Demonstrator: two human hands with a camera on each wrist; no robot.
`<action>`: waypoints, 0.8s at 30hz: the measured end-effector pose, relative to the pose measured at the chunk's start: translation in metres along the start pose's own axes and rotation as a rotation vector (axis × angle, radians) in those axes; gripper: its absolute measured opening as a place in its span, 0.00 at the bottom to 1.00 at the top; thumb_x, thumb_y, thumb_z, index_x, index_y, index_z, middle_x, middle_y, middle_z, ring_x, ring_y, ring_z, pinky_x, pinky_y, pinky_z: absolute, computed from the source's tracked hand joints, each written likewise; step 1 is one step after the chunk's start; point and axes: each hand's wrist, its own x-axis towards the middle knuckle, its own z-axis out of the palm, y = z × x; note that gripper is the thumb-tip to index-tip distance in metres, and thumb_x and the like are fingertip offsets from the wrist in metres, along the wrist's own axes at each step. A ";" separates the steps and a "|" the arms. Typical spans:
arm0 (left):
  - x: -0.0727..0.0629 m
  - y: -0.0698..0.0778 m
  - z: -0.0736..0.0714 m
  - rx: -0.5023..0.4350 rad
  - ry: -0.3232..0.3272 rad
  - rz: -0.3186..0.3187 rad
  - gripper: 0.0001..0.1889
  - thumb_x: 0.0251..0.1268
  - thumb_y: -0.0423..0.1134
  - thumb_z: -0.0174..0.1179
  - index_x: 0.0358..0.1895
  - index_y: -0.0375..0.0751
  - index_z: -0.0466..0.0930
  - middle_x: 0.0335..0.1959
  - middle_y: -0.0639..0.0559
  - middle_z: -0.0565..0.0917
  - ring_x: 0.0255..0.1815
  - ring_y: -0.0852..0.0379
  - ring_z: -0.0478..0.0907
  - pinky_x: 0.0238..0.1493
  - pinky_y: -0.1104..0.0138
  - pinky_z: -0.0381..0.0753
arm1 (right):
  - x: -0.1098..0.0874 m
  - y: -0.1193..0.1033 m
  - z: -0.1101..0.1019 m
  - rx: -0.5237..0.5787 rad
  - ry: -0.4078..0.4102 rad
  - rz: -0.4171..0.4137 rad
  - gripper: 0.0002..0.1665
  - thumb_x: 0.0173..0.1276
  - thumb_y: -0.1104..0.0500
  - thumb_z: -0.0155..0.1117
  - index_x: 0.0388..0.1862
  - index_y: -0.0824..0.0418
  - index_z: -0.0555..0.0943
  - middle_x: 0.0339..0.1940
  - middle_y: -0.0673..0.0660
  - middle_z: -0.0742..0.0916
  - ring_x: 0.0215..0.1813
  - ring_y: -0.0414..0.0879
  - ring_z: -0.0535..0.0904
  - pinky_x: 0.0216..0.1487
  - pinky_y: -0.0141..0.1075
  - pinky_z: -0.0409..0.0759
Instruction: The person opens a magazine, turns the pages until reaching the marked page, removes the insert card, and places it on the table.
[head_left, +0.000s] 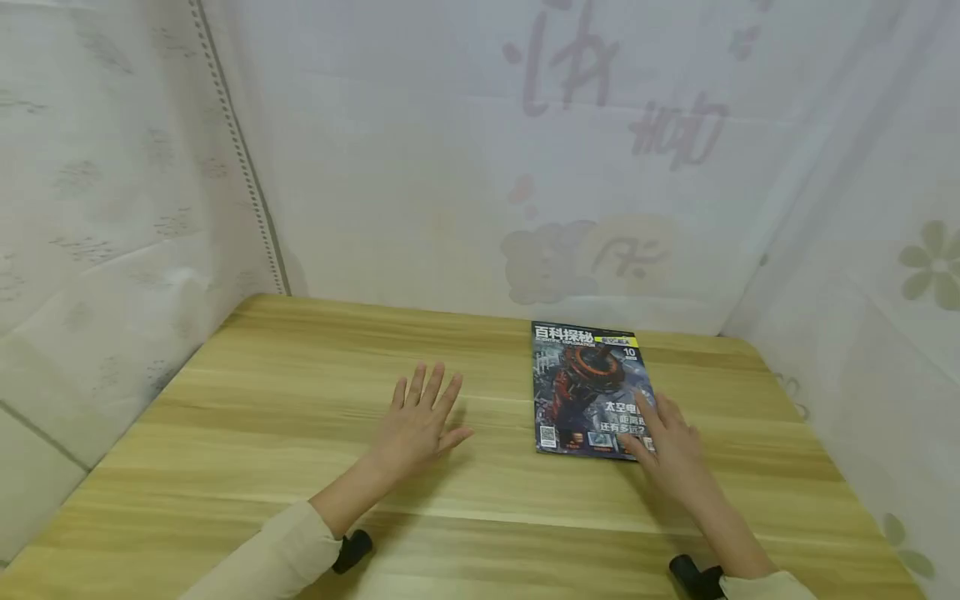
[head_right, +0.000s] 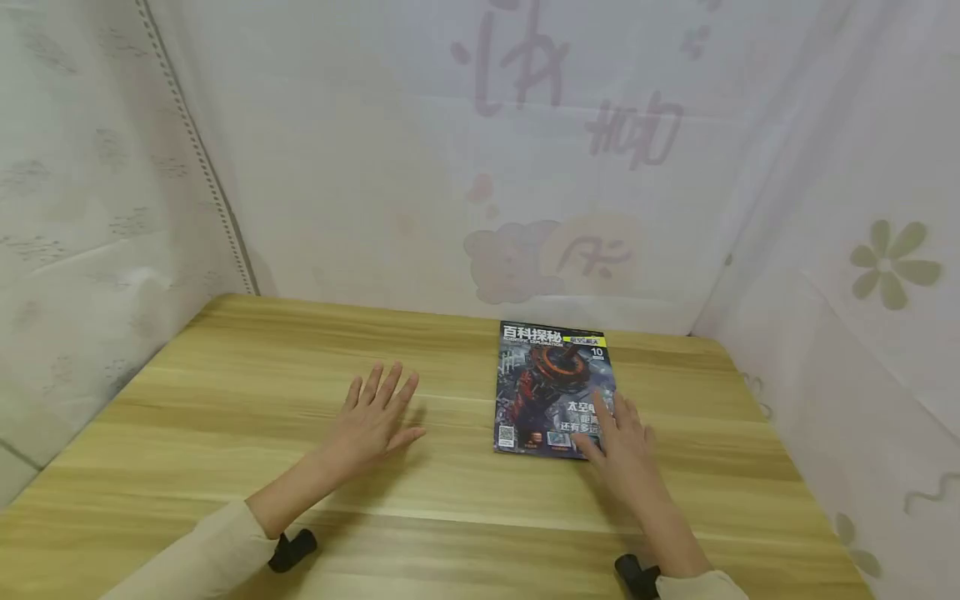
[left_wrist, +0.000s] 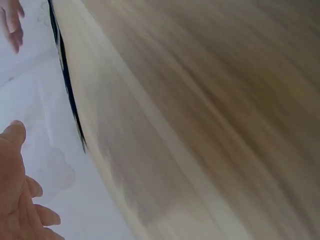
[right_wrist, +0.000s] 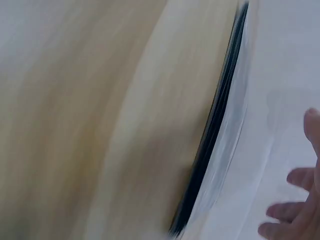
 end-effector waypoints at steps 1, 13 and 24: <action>0.003 0.003 -0.001 -0.020 -0.034 0.000 0.45 0.69 0.59 0.45 0.75 0.42 0.29 0.74 0.31 0.41 0.74 0.32 0.40 0.68 0.40 0.52 | -0.002 0.007 -0.002 0.010 0.001 -0.017 0.41 0.68 0.48 0.58 0.71 0.70 0.58 0.69 0.79 0.59 0.69 0.75 0.52 0.61 0.73 0.50; 0.052 0.059 0.010 -0.312 -0.200 0.225 0.37 0.68 0.57 0.48 0.72 0.36 0.55 0.73 0.37 0.56 0.73 0.37 0.51 0.71 0.51 0.56 | -0.011 0.061 -0.002 0.048 -0.015 -0.194 0.37 0.55 0.59 0.70 0.63 0.69 0.70 0.61 0.74 0.74 0.60 0.71 0.69 0.59 0.64 0.66; 0.086 0.112 0.034 -0.247 -0.222 0.283 0.36 0.67 0.58 0.50 0.70 0.37 0.60 0.72 0.41 0.60 0.72 0.44 0.56 0.71 0.58 0.58 | -0.010 0.082 0.003 0.047 -0.091 -0.195 0.35 0.57 0.57 0.69 0.62 0.68 0.72 0.62 0.71 0.74 0.63 0.70 0.68 0.60 0.63 0.66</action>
